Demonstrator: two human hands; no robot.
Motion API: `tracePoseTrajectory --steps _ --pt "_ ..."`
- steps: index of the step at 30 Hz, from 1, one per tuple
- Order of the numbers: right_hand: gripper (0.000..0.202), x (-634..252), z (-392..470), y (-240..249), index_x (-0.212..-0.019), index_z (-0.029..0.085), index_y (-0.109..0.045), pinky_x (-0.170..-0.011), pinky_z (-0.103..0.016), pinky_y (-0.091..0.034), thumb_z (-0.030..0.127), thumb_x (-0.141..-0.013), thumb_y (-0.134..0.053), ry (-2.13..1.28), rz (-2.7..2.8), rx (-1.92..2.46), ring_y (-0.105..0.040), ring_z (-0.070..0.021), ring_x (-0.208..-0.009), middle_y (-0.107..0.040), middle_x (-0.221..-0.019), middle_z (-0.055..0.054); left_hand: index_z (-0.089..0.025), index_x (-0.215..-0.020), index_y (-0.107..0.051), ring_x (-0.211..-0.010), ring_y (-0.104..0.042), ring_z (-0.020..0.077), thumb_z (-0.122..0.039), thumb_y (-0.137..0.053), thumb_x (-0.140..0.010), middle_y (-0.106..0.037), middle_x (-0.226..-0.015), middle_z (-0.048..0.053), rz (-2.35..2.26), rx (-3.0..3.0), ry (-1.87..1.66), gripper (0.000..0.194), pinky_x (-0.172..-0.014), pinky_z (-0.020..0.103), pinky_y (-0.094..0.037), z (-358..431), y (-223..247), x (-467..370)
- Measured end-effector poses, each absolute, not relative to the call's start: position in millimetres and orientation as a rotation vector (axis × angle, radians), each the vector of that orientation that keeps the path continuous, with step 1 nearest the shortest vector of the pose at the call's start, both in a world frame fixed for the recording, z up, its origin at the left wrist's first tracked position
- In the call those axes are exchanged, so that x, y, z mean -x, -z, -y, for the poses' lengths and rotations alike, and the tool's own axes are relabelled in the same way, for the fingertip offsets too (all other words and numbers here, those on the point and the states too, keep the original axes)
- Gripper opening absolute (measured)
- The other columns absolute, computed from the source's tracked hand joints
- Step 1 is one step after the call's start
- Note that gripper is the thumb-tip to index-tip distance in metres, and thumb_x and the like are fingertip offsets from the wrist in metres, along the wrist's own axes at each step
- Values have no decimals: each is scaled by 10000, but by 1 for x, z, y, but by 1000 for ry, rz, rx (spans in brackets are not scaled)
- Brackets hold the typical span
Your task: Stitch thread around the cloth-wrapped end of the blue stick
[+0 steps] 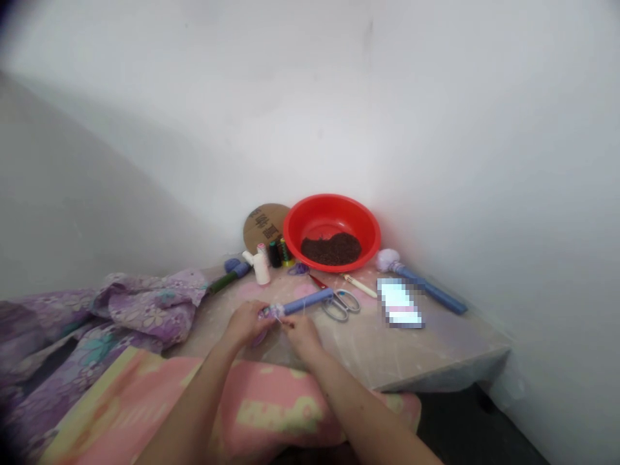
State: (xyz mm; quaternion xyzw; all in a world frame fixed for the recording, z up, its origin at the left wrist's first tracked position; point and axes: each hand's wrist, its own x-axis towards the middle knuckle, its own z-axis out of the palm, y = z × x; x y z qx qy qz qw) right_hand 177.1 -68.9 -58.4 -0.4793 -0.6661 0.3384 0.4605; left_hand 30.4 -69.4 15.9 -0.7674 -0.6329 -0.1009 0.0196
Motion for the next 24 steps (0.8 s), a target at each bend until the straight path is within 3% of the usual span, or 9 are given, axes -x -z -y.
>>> tracePoseTrajectory --steps 24 --pt "287 -174 71 59 -895 210 -665 -674 -299 -426 238 -702 -455 -788 1674 1225 -587 -209 -775 -672 -842 -32 -228 -986 -561 -962 -483 201 -386 -462 -719 -581 -1007 48 1979 2317 305 325 -810 263 -348 77 -15 -36"
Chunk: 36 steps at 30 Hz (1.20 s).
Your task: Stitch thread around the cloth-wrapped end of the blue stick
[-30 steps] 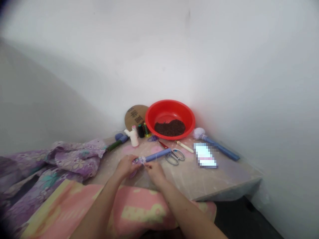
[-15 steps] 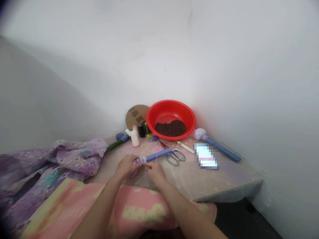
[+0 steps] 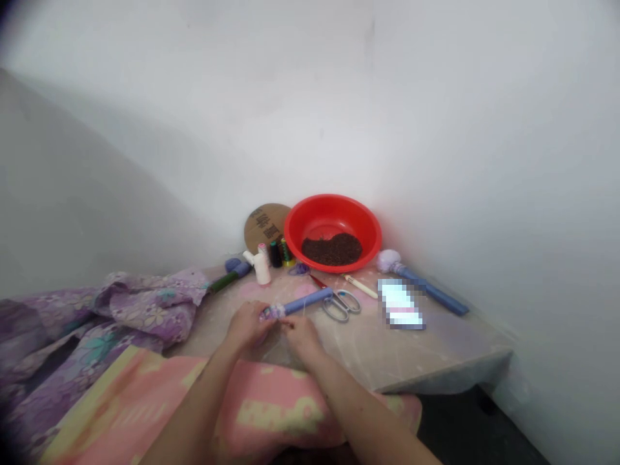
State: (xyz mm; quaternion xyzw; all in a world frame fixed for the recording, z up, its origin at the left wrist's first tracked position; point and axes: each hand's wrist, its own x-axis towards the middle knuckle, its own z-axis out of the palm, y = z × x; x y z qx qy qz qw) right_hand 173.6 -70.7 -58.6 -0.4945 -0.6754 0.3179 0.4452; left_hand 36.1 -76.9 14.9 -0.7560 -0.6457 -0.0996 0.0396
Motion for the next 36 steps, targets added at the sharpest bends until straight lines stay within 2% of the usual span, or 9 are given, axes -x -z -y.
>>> tracePoseTrajectory --steps 4,9,18,27,36 --pt "250 -171 74 55 -818 190 -670 -576 -256 -394 246 -707 -453 -712 1688 1319 -568 -181 -658 -662 -719 -35 -222 -972 -564 -928 -489 198 -402 -445 -727 -586 -971 56 1938 2295 310 327 -774 263 -352 78 -12 -37" --pt "213 -169 78 49 -760 197 -654 -527 -231 -341 247 -716 -452 -628 1733 1383 -539 -157 -608 -638 -670 -27 -218 -967 -561 -909 -489 204 -409 -447 -718 -586 -947 62 1903 2270 335 334 -749 273 -357 78 -8 -36" --pt "201 -164 76 53 -772 184 -636 -507 -213 -308 250 -736 -450 -584 1742 1391 -526 -138 -599 -634 -680 -24 -210 -938 -572 -894 -491 201 -416 -451 -720 -585 -927 57 1898 2256 329 323 -740 275 -366 81 -10 -37" --pt "199 -162 73 54 -794 167 -636 -541 -205 -329 226 -740 -453 -589 1730 1413 -531 -133 -631 -638 -717 -31 -211 -919 -577 -877 -492 199 -412 -452 -718 -588 -908 56 1874 2252 344 310 -723 280 -371 79 -8 -37" --pt "174 -160 69 56 -735 156 -623 -520 -204 -323 223 -730 -462 -571 1690 1393 -521 -129 -588 -624 -662 -33 -200 -931 -572 -907 -485 199 -398 -455 -714 -584 -925 63 1901 2255 339 316 -753 276 -357 80 -9 -38"
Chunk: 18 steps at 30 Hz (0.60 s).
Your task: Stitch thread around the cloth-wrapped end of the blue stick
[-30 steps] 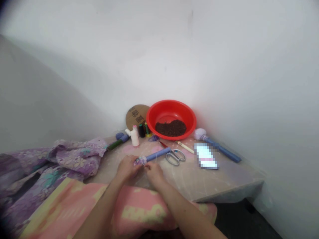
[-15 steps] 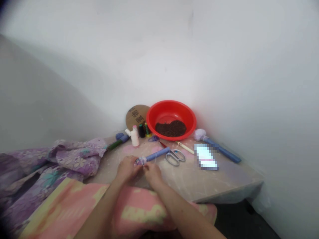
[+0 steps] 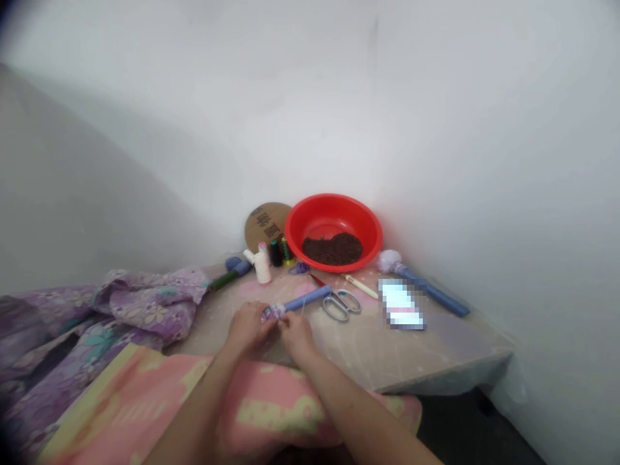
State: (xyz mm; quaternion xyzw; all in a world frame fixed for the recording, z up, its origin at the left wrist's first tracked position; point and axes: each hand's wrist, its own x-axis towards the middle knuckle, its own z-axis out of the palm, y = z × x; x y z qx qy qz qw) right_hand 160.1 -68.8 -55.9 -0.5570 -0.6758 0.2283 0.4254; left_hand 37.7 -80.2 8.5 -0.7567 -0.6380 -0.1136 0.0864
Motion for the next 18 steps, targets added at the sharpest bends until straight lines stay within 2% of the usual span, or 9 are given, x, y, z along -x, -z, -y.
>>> tracePoseTrajectory --steps 12,18 --pt "131 -159 67 57 -720 163 -598 -524 -210 -339 189 -707 -471 -609 1656 1355 -523 -133 -563 -593 -570 -18 -144 -847 -547 -847 -507 197 -431 -469 -697 -565 -875 84 1911 2161 436 333 -722 272 -357 80 -3 -36" --pt "146 -156 65 59 -790 172 -575 -530 -209 -354 162 -711 -453 -667 1606 1352 -533 -134 -573 -591 -580 -9 -148 -839 -547 -852 -503 199 -430 -445 -716 -566 -866 89 1907 2173 386 324 -714 272 -344 84 -6 -37"
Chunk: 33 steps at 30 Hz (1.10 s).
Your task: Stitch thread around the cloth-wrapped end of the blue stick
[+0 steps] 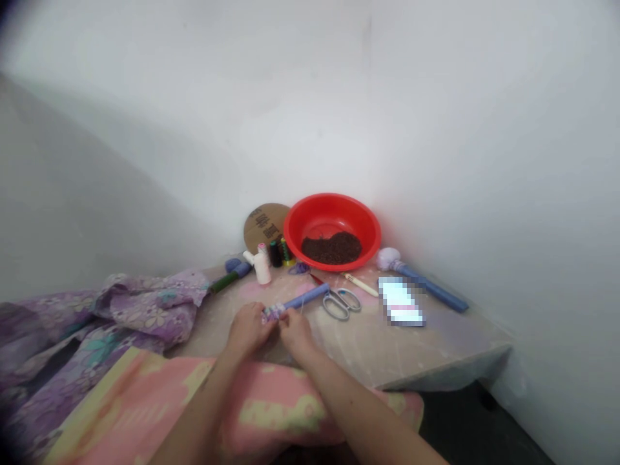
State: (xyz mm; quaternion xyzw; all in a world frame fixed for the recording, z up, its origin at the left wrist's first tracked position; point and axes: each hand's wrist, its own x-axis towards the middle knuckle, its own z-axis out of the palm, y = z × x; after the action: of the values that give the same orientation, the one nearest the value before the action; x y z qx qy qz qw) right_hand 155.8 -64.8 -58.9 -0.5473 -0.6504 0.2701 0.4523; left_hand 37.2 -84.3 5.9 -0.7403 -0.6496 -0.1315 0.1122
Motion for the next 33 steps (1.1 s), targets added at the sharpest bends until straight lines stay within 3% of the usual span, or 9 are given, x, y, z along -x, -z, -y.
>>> tracePoseTrajectory --steps 7,23,29,33 --pt "145 -153 61 62 -793 174 -532 -516 -206 -348 137 -678 -452 -700 1538 1325 -507 -123 -536 -547 -545 20 -144 -849 -543 -874 -490 212 -392 -463 -708 -562 -882 94 1899 2168 350 297 -726 285 -341 86 -7 -39" --pt "226 -152 69 32 -804 179 -510 -576 -221 -339 91 -613 -427 -657 1600 1376 -499 -137 -651 -552 -674 -7 -150 -845 -535 -884 -467 217 -357 -387 -760 -545 -885 98 1827 2205 349 268 -727 305 -331 96 -9 -41" --pt "279 -156 68 28 -867 184 -495 -566 -206 -347 105 -612 -416 -797 1600 1262 -494 -126 -655 -546 -682 6 -151 -820 -544 -849 -473 213 -341 -419 -720 -555 -854 93 1779 2208 382 248 -714 302 -327 92 -5 -38" --pt "232 -166 65 23 -801 166 -510 -558 -210 -363 102 -594 -428 -883 1583 1283 -510 -125 -603 -546 -604 15 -153 -806 -559 -855 -484 193 -327 -368 -757 -575 -861 86 1843 2209 390 263 -720 276 -329 90 -8 -39"
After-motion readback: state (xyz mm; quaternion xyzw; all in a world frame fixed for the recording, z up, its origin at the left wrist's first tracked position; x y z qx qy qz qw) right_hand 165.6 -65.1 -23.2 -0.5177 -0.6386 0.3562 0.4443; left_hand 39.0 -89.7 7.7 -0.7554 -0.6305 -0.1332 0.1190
